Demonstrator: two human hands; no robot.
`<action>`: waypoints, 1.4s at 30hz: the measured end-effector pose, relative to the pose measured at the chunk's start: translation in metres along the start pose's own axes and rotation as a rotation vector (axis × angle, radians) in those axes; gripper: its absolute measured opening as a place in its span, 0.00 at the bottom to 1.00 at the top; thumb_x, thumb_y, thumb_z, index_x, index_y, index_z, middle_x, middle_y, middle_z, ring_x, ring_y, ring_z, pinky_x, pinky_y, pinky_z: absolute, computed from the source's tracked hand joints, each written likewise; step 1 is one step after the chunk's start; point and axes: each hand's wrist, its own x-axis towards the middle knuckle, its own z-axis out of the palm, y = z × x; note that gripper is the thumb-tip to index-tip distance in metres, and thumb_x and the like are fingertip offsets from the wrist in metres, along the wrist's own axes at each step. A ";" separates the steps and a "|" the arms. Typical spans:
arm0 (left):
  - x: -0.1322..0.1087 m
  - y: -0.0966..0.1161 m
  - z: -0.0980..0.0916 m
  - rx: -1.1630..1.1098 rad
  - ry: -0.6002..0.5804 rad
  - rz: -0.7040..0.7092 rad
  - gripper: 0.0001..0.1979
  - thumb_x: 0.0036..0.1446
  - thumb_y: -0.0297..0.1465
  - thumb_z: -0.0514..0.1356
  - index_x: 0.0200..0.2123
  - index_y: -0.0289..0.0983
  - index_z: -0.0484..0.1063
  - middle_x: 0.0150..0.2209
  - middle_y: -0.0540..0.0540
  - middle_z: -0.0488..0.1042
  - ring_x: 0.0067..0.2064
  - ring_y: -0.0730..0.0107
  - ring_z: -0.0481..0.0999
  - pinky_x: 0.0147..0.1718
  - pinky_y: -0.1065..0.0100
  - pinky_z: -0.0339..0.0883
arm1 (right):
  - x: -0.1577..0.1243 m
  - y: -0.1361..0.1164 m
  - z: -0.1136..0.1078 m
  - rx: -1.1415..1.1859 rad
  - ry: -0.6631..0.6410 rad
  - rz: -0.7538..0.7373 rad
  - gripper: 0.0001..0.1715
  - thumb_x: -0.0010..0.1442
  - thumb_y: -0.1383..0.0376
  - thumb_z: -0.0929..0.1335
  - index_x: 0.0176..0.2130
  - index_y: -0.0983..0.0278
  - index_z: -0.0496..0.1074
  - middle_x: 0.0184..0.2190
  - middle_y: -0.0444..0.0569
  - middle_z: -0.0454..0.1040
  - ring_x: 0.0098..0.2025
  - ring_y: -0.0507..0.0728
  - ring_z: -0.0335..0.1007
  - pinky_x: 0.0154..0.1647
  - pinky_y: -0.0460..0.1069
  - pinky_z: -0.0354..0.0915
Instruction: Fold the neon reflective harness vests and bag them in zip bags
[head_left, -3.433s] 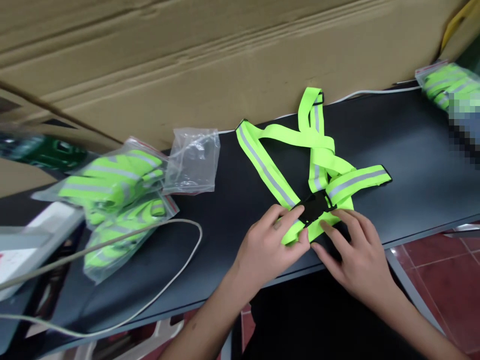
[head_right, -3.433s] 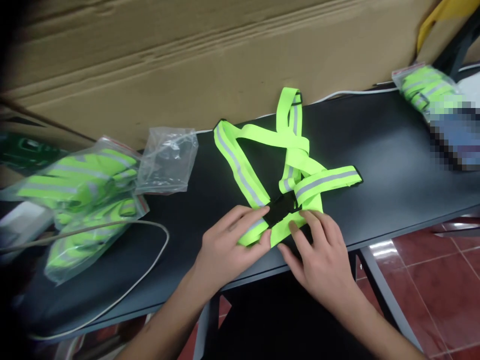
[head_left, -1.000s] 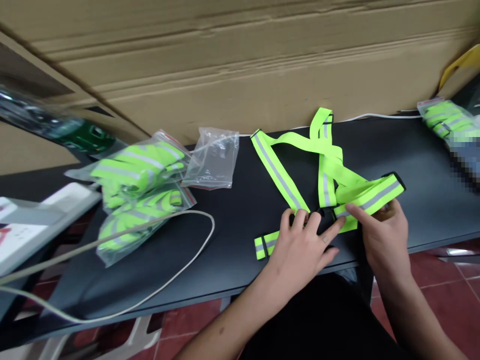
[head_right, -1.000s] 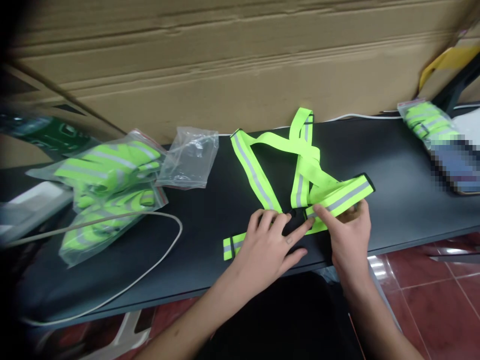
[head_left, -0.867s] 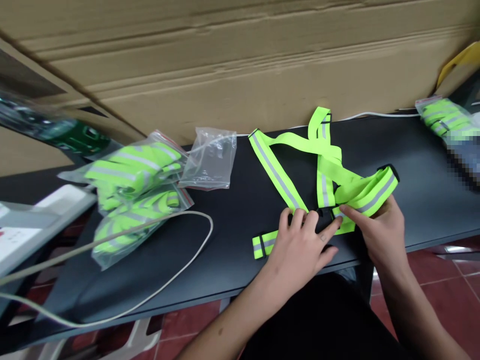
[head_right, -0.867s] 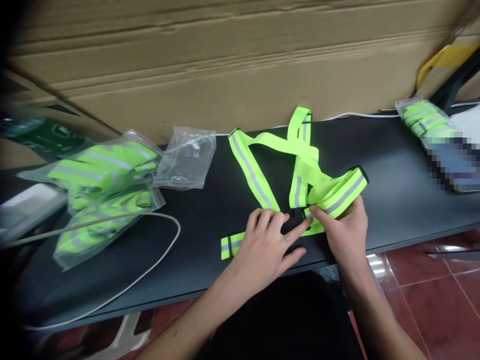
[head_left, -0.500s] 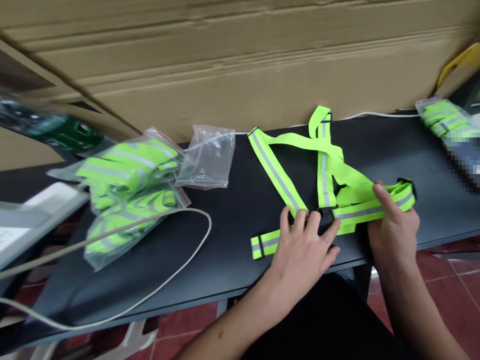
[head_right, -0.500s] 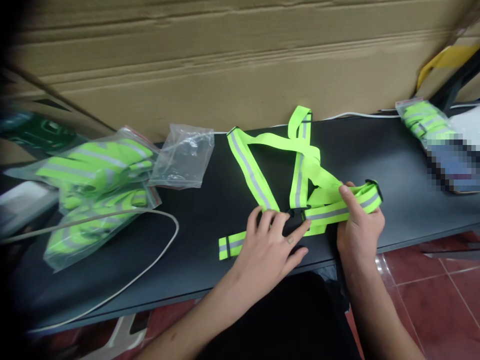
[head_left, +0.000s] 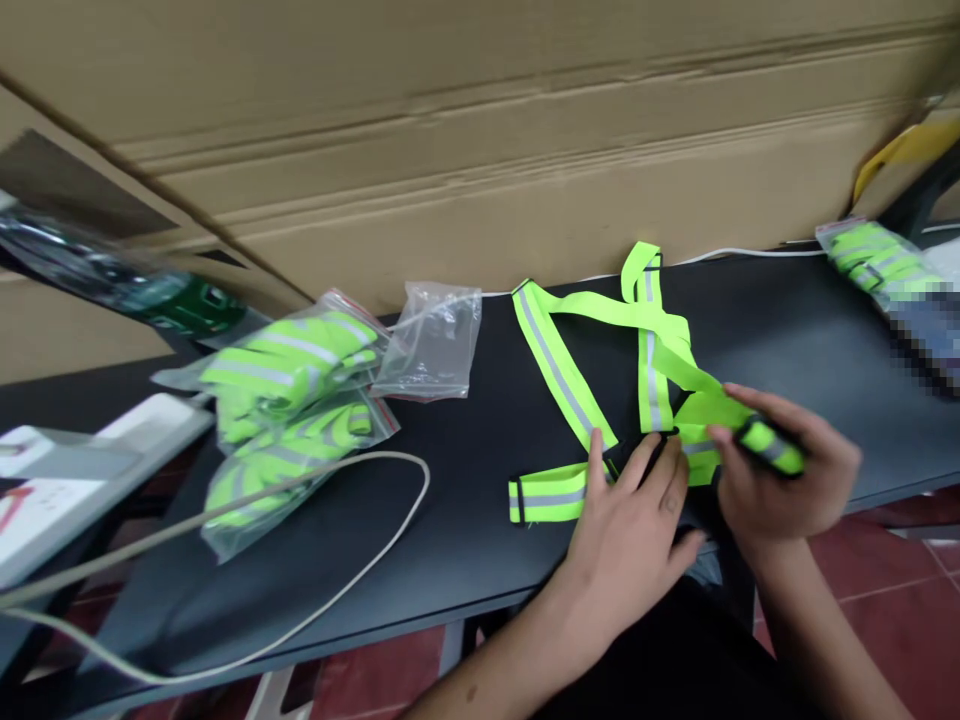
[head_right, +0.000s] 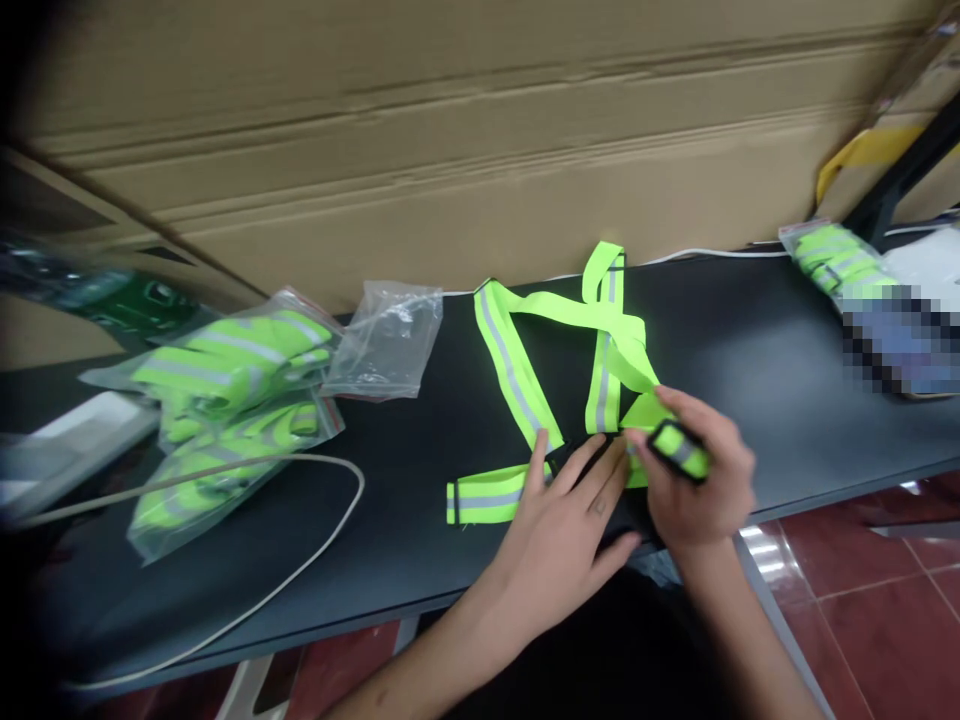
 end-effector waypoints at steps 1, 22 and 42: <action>0.000 0.000 0.001 -0.020 -0.004 -0.004 0.28 0.69 0.45 0.51 0.65 0.36 0.63 0.65 0.42 0.67 0.69 0.56 0.58 0.70 0.39 0.36 | -0.004 -0.003 -0.001 0.032 -0.169 -0.055 0.24 0.55 0.69 0.75 0.51 0.59 0.74 0.44 0.51 0.80 0.46 0.62 0.78 0.48 0.59 0.74; -0.048 -0.022 -0.007 -0.110 0.205 -0.086 0.14 0.65 0.27 0.57 0.53 0.42 0.73 0.50 0.47 0.77 0.61 0.55 0.71 0.63 0.41 0.60 | -0.015 -0.009 -0.011 0.103 -0.774 -0.379 0.21 0.63 0.76 0.67 0.53 0.63 0.74 0.47 0.53 0.79 0.55 0.60 0.73 0.58 0.62 0.72; -0.081 -0.061 -0.057 -0.735 0.183 -0.574 0.17 0.58 0.31 0.64 0.51 0.43 0.69 0.42 0.48 0.77 0.35 0.68 0.81 0.33 0.68 0.77 | -0.033 -0.033 -0.022 -0.169 -0.795 -0.324 0.21 0.61 0.80 0.64 0.52 0.72 0.76 0.45 0.56 0.77 0.44 0.61 0.69 0.43 0.56 0.66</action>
